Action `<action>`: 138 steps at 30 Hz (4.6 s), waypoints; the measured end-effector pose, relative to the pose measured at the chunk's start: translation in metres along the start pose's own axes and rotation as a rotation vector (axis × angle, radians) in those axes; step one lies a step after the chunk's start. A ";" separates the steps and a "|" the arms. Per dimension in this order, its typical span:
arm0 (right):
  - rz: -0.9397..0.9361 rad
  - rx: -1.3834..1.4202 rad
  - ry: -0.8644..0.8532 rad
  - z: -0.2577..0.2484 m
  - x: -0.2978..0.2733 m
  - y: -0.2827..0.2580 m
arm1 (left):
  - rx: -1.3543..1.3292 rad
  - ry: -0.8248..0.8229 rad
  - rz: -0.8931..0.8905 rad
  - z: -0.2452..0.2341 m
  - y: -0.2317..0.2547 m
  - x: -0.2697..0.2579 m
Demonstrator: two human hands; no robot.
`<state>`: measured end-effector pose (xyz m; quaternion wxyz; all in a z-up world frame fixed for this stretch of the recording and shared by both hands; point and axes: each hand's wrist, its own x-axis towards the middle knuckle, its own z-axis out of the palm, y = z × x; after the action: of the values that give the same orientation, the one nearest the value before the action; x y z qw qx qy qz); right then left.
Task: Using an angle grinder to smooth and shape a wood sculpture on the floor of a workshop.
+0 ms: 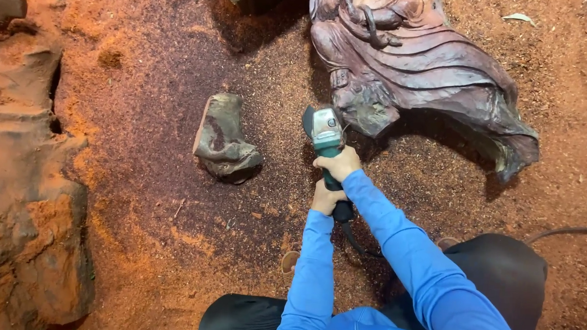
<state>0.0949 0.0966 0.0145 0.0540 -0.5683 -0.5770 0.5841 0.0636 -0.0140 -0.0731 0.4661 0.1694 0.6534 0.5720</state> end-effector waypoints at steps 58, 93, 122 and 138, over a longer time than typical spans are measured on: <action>-0.110 0.185 0.043 -0.015 -0.001 0.002 | 0.042 -0.026 0.017 0.011 0.012 0.002; -0.149 0.165 0.033 -0.008 0.019 0.039 | 0.007 0.035 0.038 0.022 -0.015 -0.006; -0.219 0.374 -0.003 -0.037 0.001 0.039 | 0.151 0.060 -0.012 0.039 0.017 -0.021; -0.088 0.378 -0.113 -0.018 -0.015 0.052 | 0.212 0.132 -0.059 0.027 0.004 -0.054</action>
<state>0.1438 0.0802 -0.0090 0.1526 -0.4885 -0.4833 0.7103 0.1111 -0.0373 -0.0445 0.4181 0.1603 0.7441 0.4957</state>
